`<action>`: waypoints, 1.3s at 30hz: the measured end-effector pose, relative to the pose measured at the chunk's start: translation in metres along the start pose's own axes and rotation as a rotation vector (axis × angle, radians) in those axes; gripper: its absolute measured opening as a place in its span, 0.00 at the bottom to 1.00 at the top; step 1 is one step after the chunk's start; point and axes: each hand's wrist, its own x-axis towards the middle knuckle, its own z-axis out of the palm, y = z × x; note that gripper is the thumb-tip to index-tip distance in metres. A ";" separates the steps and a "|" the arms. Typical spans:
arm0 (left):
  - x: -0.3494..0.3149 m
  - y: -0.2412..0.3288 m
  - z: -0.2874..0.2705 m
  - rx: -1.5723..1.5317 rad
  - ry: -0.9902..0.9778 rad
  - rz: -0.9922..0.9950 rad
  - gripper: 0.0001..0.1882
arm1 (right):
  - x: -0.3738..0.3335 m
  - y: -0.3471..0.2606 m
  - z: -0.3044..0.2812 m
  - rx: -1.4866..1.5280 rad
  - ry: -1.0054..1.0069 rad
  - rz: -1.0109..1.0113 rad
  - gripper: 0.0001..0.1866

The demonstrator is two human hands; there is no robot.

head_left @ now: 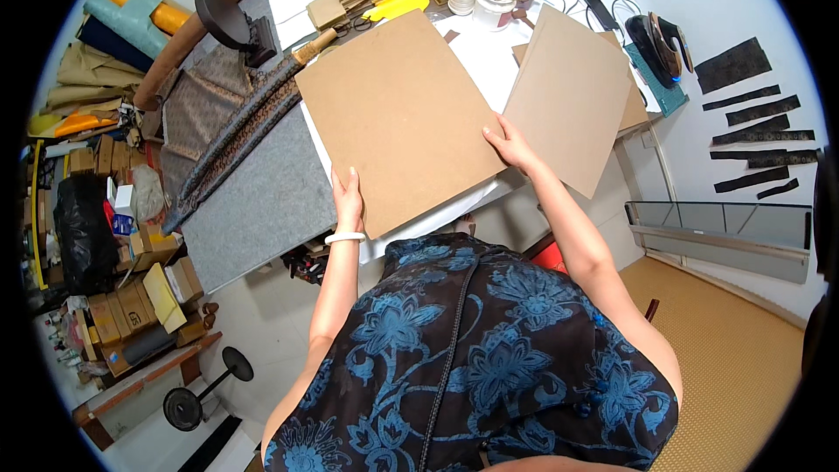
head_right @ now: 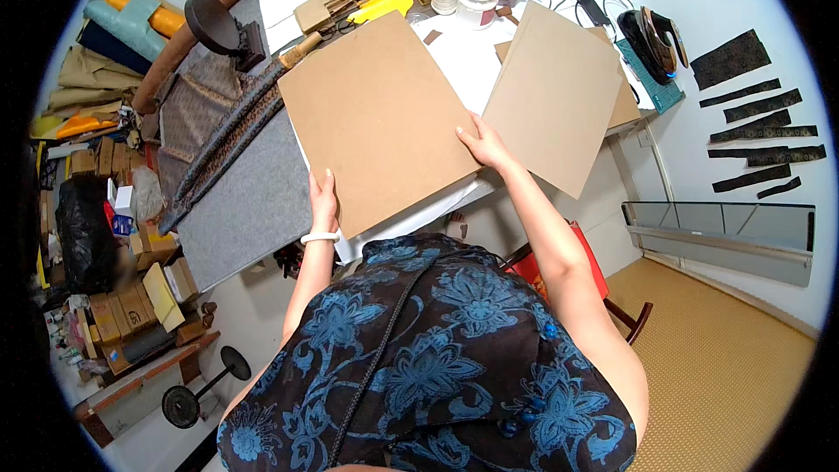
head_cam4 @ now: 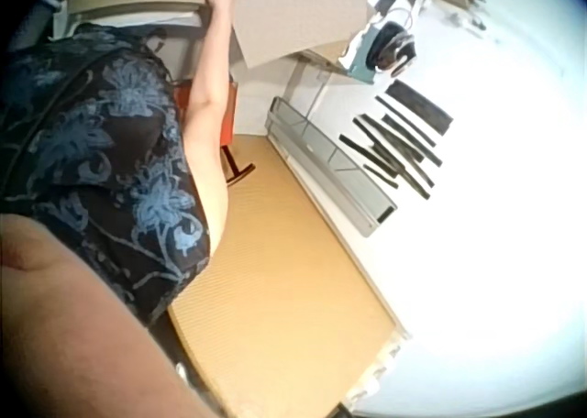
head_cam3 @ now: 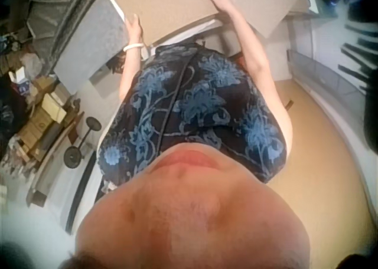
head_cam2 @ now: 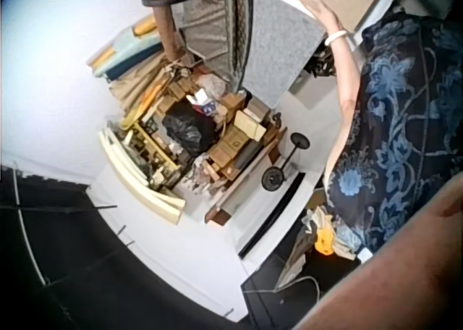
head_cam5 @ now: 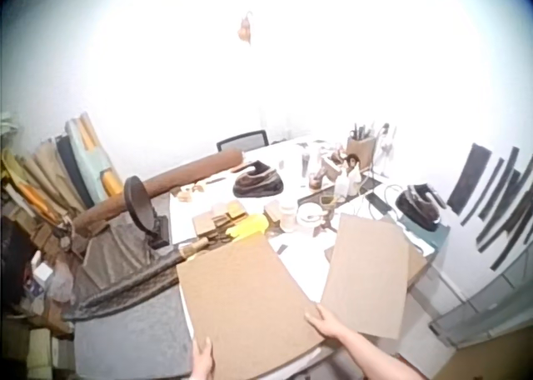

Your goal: The person assembles a cushion by placing a circular foam insert into a cardboard frame and covering it with a patterned fabric. They then handle a large roll of brown material and a long cylindrical cushion, moving them around the workspace.

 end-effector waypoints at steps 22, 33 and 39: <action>-0.003 0.005 0.008 0.027 0.035 0.003 0.29 | 0.000 0.006 0.000 -0.018 -0.002 -0.066 0.33; -0.012 0.019 0.014 -0.020 0.036 0.010 0.31 | -0.004 -0.001 -0.003 -0.006 -0.014 -0.044 0.32; -0.013 0.015 0.014 -0.076 0.047 0.002 0.31 | 0.000 0.010 0.002 -0.001 -0.032 -0.077 0.33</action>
